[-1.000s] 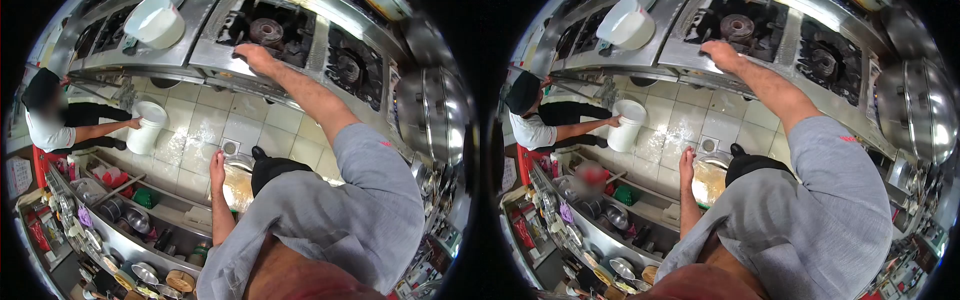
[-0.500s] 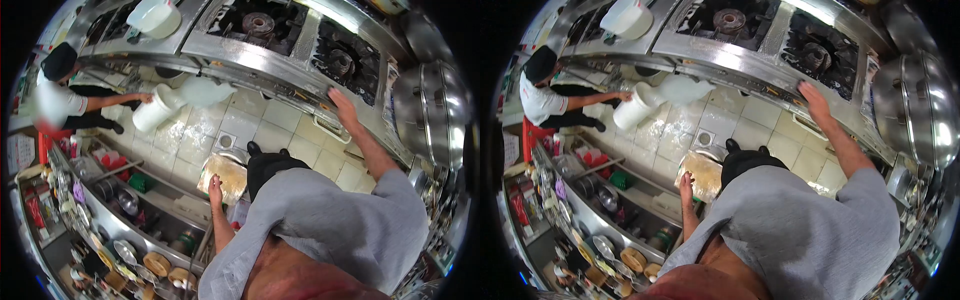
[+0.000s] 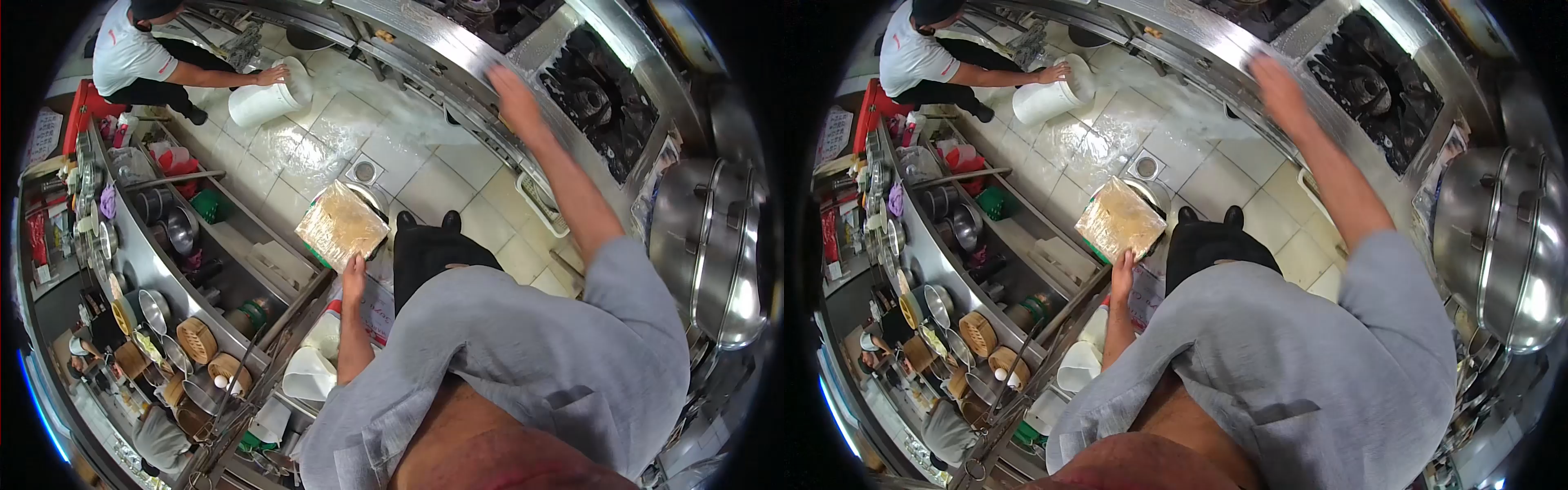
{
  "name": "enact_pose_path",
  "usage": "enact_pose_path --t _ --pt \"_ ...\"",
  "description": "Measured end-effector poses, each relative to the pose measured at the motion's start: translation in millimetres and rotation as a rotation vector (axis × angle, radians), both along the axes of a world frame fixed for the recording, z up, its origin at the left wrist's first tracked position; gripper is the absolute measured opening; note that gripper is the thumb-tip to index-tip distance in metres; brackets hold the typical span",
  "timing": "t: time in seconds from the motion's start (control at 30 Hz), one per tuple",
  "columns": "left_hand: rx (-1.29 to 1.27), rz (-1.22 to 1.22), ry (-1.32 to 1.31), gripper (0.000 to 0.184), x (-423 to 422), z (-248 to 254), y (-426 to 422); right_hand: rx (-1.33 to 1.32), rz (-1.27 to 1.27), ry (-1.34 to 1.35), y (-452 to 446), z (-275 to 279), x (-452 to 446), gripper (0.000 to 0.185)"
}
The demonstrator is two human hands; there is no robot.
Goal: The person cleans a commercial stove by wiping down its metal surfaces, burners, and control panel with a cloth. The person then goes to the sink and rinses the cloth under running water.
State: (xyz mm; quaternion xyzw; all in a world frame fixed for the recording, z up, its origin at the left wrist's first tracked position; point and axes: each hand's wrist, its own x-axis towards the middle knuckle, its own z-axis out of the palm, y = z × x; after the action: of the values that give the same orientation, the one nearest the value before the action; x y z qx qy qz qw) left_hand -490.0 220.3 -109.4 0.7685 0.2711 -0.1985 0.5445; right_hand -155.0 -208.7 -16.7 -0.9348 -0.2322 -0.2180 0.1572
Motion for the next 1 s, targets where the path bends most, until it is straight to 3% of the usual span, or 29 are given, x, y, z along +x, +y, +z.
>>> enact_pose_path --t 0.07,0.1,0.13,0.23,0.3,0.37,0.47,0.5,0.53,0.57,0.6,0.63,0.67,0.7,0.77,0.8,0.83,0.87,0.9,0.93,1.0 --pt "-0.009 0.077 0.122 0.052 -39 -17 17 0.029 -0.156 0.271 -52 16 -86 0.052" --pt "-0.038 0.161 0.185 0.054 -54 -20 23 0.049 -0.183 0.281 -82 12 -120 0.048" --pt "-0.043 0.16 0.19 0.054 -65 -18 26 -0.101 -0.262 0.332 -108 13 -149 0.044" --pt "-0.052 0.237 0.232 0.047 -79 -18 29 -0.082 -0.324 0.372 -110 29 -178 0.052" --pt "-0.155 0.318 0.208 0.048 -61 -30 30 -0.114 -0.331 0.343 -71 30 -148 0.066" --pt "-0.16 0.214 0.207 0.049 -23 -38 40 -0.102 -0.283 0.358 -4 34 -75 0.082" --pt "-0.085 0.067 0.08 0.054 59 -27 49 -0.072 -0.133 0.184 94 6 69 0.06" --pt "-0.105 0.083 0.05 0.054 88 -20 49 0.047 -0.063 0.35 133 28 105 0.053" --pt "-0.092 0.045 0.01 0.054 112 -7 53 0.069 0.07 0.029 158 -7 152 0.047" --pt "-0.089 -0.003 -0.032 0.054 137 0 53 0.201 0.048 0.094 182 -14 182 0.043" --pt "-0.108 0.021 -0.064 0.051 155 0 52 0.005 -0.061 0.399 198 11 209 0.04" --pt "-0.087 -0.024 -0.072 0.05 169 5 54 -0.026 -0.088 -0.007 206 11 205 0.042" --pt "-0.085 -0.034 -0.079 0.05 179 7 55 -0.137 -0.091 0.052 203 16 204 0.044" --pt "-0.079 -0.027 -0.089 0.049 186 12 58 -0.06 -0.041 -0.159 192 4 193 0.045" --pt "-0.126 -0.044 -0.13 0.049 182 -5 76 0.025 -0.03 -0.128 150 -1 142 0.044" --pt "-0.097 -0.081 -0.074 0.049 175 -11 86 0.308 -0.135 0.111 123 -15 105 0.041" --pt "-0.064 -0.12 -0.014 0.048 165 -17 99 0.156 -0.163 0.087 91 13 45 0.038" --pt "-0.059 -0.083 0.0 0.048 154 -24 110 0.077 -0.244 0.055 56 4 -5 0.038" --pt "-0.059 -0.045 0.014 0.049 147 -31 112 0.206 -0.344 0.248 25 15 -50 0.04" --pt "-0.089 -0.022 0.044 0.049 144 -25 113 -0.157 -0.447 0.063 -6 -4 -92 0.047" --pt "-0.087 -0.061 0.074 0.048 142 -29 116 -0.177 -0.533 0.267 -18 29 -129 0.055"
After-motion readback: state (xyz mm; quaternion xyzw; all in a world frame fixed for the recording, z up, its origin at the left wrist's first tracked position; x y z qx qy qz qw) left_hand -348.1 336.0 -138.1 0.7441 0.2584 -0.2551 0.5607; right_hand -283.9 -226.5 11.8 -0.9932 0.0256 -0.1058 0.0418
